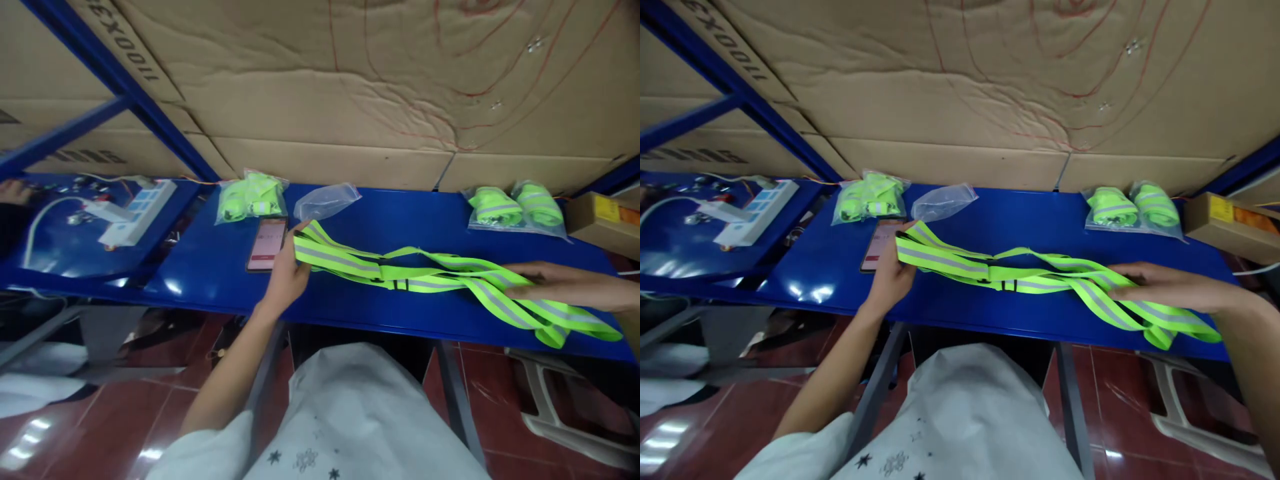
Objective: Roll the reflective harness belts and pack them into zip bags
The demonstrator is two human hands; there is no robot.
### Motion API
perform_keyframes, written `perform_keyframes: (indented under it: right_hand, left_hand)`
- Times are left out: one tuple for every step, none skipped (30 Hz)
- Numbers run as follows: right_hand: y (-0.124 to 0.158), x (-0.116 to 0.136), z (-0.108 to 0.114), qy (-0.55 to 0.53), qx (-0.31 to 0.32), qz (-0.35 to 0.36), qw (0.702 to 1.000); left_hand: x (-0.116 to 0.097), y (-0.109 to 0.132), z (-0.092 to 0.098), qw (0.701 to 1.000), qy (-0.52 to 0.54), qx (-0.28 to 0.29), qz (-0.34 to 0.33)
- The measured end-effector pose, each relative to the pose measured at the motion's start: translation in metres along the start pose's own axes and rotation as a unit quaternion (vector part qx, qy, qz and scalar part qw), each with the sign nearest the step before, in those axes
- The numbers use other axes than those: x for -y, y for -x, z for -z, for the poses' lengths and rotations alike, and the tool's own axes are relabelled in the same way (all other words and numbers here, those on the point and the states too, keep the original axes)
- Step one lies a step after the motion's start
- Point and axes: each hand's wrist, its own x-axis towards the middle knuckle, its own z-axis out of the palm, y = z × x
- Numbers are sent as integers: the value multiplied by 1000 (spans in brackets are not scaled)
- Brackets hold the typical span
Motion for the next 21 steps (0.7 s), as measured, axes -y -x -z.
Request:
perform_keyframes:
  right_hand:
    - [-7, -4, 3, -16, 88, 2, 996]
    - [-13, -4, 4, -14, 153, 5, 988]
    - [-17, 1, 3, 10, 167, 12, 986]
    - [-20, 12, -2, 54, 118, 27, 991]
    - [-21, 30, -10, 109, 42, 54, 992]
    - [-21, 53, -22, 153, -45, 87, 983]
    - [-20, 81, -38, 168, -115, 135, 970]
    - [-18, 113, -58, 157, -157, 184, 958]
    - [-16, 145, -80, 139, -163, 226, 950]
    - [-16, 175, -105, 118, -170, 271, 940]
    - [-17, 202, -130, 114, -158, 305, 932]
    - [-20, 223, -155, 115, -146, 329, 926]
    - [-26, 238, -177, 119, -133, 340, 923]
    - [-33, 246, -197, 124, -121, 337, 926]
    - [-40, 249, -213, 130, -106, 329, 929]
    - [-48, 247, -224, 133, -89, 324, 933]
    - [-55, 243, -230, 138, -72, 325, 933]
    - [-60, 238, -232, 142, -56, 330, 931]
    - [-64, 233, -231, 145, -42, 338, 929]
    - [-66, 229, -226, 145, -29, 348, 926]
    - [-66, 227, -218, 142, -16, 356, 923]
  left_hand:
    - [-2, 7, -4, 1000, -1, 8, 13]
    - [-3, 12, -8, 1000, -2, 12, 24]
    - [-3, 15, -10, 999, -3, 10, 32]
    - [-3, 17, -11, 999, -6, 6, 34]
    - [-3, 18, -12, 999, -11, 0, 35]
    - [-3, 18, -12, 999, -19, -4, 37]
    - [-4, 19, -11, 999, -30, -6, 40]
    - [-4, 19, -10, 998, -42, -6, 44]
    - [-6, 18, -9, 997, -53, -4, 47]
    - [-7, 18, -8, 997, -64, -1, 50]
    - [-9, 18, -7, 996, -72, 4, 53]
    - [-10, 17, -6, 995, -79, 11, 55]
    - [-12, 16, -5, 994, -84, 19, 60]
    - [-13, 14, -4, 993, -89, 31, 70]
    - [-13, 13, -2, 991, -97, 46, 86]
    - [-13, 11, -1, 986, -106, 65, 107]
    - [-12, 9, 0, 981, -117, 86, 130]
    - [-11, 7, 1, 974, -128, 108, 154]
    - [-9, 5, 2, 966, -135, 131, 176]
    - [-8, 2, 3, 959, -137, 154, 193]
    - [-6, -1, 3, 954, -134, 173, 205]
